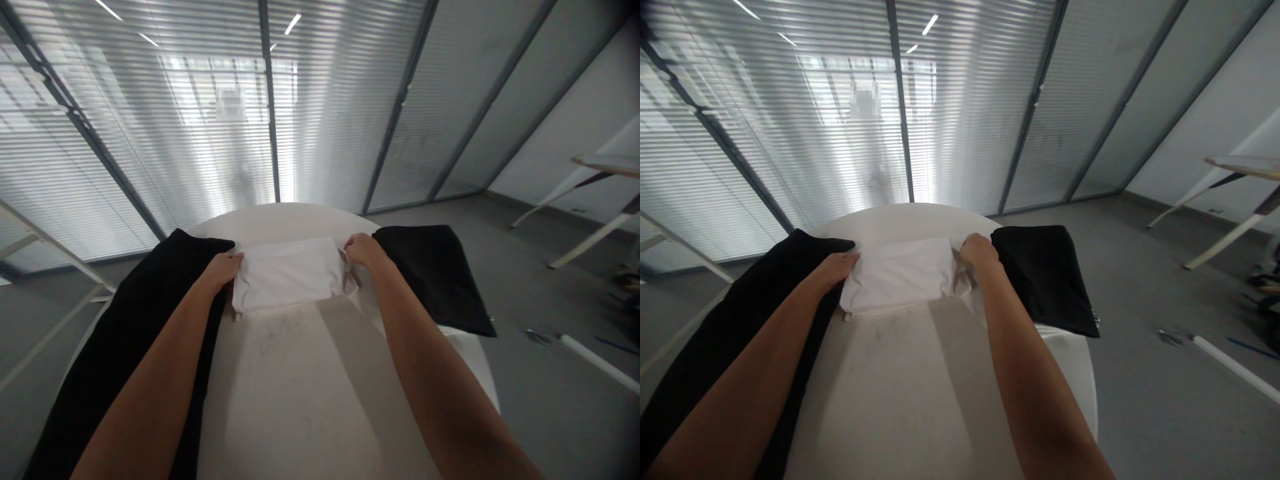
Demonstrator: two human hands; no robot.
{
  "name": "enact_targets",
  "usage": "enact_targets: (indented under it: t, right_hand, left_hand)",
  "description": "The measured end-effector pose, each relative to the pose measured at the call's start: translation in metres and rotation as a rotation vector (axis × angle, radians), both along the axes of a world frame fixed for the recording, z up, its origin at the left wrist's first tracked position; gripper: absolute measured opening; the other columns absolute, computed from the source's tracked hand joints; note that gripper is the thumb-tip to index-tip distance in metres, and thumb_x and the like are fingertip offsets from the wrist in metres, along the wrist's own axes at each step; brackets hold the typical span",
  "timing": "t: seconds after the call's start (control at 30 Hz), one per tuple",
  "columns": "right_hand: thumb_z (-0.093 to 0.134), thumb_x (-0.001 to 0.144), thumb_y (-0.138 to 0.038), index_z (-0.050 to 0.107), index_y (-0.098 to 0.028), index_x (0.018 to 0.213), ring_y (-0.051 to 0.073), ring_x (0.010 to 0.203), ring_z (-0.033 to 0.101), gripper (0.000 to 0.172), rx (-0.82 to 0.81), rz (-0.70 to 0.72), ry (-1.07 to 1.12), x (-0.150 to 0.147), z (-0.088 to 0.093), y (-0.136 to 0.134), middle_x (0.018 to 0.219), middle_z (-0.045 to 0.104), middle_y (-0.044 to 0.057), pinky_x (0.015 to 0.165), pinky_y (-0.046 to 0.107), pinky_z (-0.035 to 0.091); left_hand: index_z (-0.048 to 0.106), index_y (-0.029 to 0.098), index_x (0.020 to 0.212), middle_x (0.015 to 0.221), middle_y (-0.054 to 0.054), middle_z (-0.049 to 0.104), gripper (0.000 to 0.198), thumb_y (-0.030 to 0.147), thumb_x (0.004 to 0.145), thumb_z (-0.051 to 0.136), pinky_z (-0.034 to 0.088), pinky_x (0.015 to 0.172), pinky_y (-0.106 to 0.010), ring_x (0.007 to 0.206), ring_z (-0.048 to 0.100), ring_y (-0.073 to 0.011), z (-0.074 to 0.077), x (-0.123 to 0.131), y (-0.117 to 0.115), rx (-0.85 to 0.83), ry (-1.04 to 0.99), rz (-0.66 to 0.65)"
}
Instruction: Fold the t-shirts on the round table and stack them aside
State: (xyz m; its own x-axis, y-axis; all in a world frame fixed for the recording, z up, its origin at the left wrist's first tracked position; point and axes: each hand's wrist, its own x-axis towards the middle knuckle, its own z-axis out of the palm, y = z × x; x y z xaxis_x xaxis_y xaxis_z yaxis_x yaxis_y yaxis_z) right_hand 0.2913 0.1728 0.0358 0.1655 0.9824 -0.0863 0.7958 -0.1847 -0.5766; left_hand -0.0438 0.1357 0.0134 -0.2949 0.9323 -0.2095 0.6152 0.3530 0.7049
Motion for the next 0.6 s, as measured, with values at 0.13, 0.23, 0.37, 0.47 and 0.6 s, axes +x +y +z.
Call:
enact_targets:
  t: [0.13,0.23,0.37,0.47,0.6]
  right_hand:
    - [0.065,0.072,-0.015,0.070,-0.017,0.075,0.012,0.052,0.057,0.006,-0.258,0.171,0.103,0.000,0.018,-0.009,0.071,0.068,0.004,0.050,0.022,0.042]
    - [0.067,0.076,-0.024,0.069,-0.015,0.069,0.009,0.044,0.047,0.012,-0.222,0.250,0.117,-0.005,0.023,-0.014,0.064,0.064,0.003,0.044,0.021,0.035]
    - [0.060,0.086,-0.045,0.067,-0.015,0.072,0.010,0.047,0.047,0.034,-0.208,0.197,0.293,-0.016,0.021,-0.017,0.061,0.061,0.003,0.048,0.022,0.039]
    - [0.061,0.085,-0.050,0.066,-0.015,0.070,0.010,0.045,0.042,0.038,-0.204,0.212,0.344,-0.025,0.017,-0.017,0.051,0.053,0.000,0.047,0.022,0.037]
    - [0.065,0.082,-0.040,0.069,-0.016,0.076,0.012,0.051,0.050,0.025,-0.172,0.170,0.379,-0.034,0.009,-0.013,0.054,0.058,0.001,0.051,0.022,0.039]
  left_hand:
    - [0.062,0.016,0.086,0.084,-0.014,0.069,0.018,0.031,0.082,0.053,0.048,0.070,-0.032,0.080,0.067,-0.0260,-0.004,-0.001,0.011,0.101,0.189,0.005]
    - [0.062,0.017,0.090,0.094,-0.016,0.069,0.017,0.029,0.082,0.051,0.046,0.080,-0.032,0.095,0.065,-0.0266,-0.010,0.000,0.016,0.140,0.277,-0.009]
    - [0.062,0.017,0.088,0.095,-0.016,0.069,0.025,0.036,0.086,0.047,0.045,0.079,-0.032,0.094,0.065,-0.0261,-0.018,0.003,0.015,0.188,0.318,-0.015]
    - [0.063,0.017,0.081,0.088,-0.013,0.070,0.030,0.040,0.087,0.046,0.044,0.074,-0.030,0.088,0.064,-0.0240,-0.018,0.002,0.013,0.225,0.247,-0.006]
    - [0.062,0.016,0.072,0.077,-0.009,0.067,0.029,0.036,0.086,0.046,0.042,0.067,-0.026,0.082,0.063,-0.0206,-0.015,0.001,0.010,0.243,0.132,0.038]
